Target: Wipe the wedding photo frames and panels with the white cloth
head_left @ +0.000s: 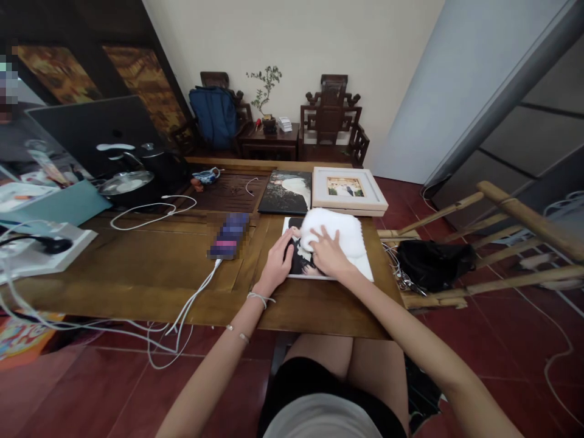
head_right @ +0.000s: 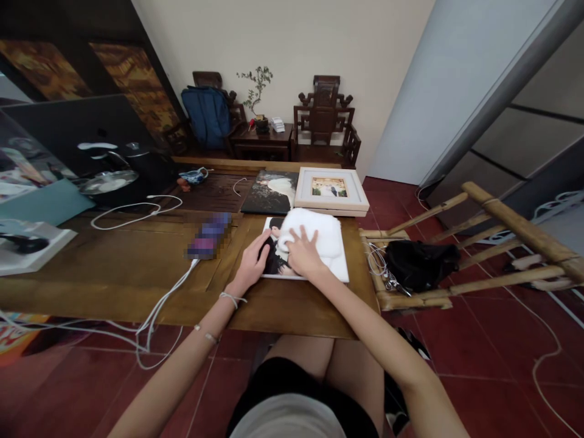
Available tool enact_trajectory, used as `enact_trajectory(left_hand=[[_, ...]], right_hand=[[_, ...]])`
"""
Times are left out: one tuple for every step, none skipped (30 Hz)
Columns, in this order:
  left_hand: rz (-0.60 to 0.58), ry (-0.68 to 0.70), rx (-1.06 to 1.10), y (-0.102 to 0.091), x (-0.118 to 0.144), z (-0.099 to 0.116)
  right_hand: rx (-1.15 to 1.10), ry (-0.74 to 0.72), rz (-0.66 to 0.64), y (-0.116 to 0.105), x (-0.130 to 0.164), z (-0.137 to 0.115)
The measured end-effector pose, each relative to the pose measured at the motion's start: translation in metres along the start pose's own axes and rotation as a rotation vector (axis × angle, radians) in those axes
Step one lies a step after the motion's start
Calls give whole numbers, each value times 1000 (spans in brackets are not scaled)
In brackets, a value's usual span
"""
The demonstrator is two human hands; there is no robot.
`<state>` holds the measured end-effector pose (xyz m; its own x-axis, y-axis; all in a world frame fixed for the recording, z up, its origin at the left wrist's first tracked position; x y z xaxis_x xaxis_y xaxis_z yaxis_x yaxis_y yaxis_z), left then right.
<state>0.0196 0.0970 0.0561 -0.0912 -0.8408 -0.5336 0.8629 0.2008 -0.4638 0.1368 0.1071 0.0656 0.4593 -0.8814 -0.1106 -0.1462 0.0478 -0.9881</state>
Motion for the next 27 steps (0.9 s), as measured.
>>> enact_trajectory(left_hand=[[47, -7, 37, -6, 0, 1], [93, -13, 73, -12, 0, 2], [128, -17, 102, -17, 0, 2], [151, -20, 123, -19, 0, 1], [163, -23, 129, -20, 0, 0], [162, -27, 120, -20, 0, -1], [150, -28, 99, -18, 0, -2], [122, -26, 67, -14, 0, -3], [77, -22, 30, -8, 0, -3], [21, -13, -9, -2, 0, -3], [-39, -3, -46, 5, 1, -2], [-92, 5, -78, 10, 1, -2], [-132, 7, -106, 15, 2, -2], [-155, 6, -131, 17, 3, -3], [-165, 3, -152, 18, 4, -3], [-167, 2, -169, 18, 4, -4], [-165, 3, -181, 18, 4, -4], [-162, 8, -191, 18, 4, -4], [-158, 13, -197, 18, 4, -4], [-153, 19, -201, 18, 4, -4], [-149, 23, -203, 17, 3, -4], [-147, 27, -205, 17, 3, -3], [-146, 29, -205, 17, 3, -3], [-144, 32, -205, 17, 2, -3], [-142, 38, -203, 17, 2, -3], [-140, 45, -201, 17, 2, -3], [-139, 52, -199, 17, 2, -3]], right_hand=[[-15, -64, -9, 4, -1, -17], [-30, -131, -10, 6, 1, -33], [-44, -193, -3, 8, 6, -47], [-59, -247, 8, 9, 14, -58], [-73, -287, 20, 9, 24, -66], [-90, -313, 29, 8, 35, -71], [-106, -326, 32, 6, 47, -72], [-122, -329, 30, 4, 59, -71], [-135, -327, 30, 2, 71, -68], [-144, -320, 33, -1, 82, -64], [-150, -311, 41, -4, 92, -58], [-153, -297, 53, -8, 100, -50], [-153, -278, 68, -11, 106, -41], [-151, -255, 87, -14, 110, -31], [-145, -225, 106, -16, 112, -19], [-135, -190, 123, -18, 111, -7], [-122, -153, 137, -19, 108, 5], [-108, -114, 144, -20, 103, 18], [-94, -77, 144, -20, 96, 28], [-84, -40, 138, -19, 86, 38], [-81, -7, 125, -18, 75, 45], [-88, 15, 110, -17, 62, 49], [-105, 33, 99, -16, 48, 50], [-132, 45, 95, -16, 32, 48], [-168, 54, 98, -16, 16, 44], [-209, 59, 106, -17, 0, 39], [-253, 58, 111, -17, -15, 31]])
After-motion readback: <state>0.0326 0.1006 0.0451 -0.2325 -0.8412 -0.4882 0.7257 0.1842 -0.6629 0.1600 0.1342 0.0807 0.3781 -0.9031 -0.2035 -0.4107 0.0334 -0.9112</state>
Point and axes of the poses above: each hand's wrist, its own x-axis away from the middle knuckle, its own y-axis out of the palm, z = x × y, the point moved 9 cm from there along -x, towards the middle knuckle, and after that the axes turned 3 degrees about z, right-handed, at the moved point
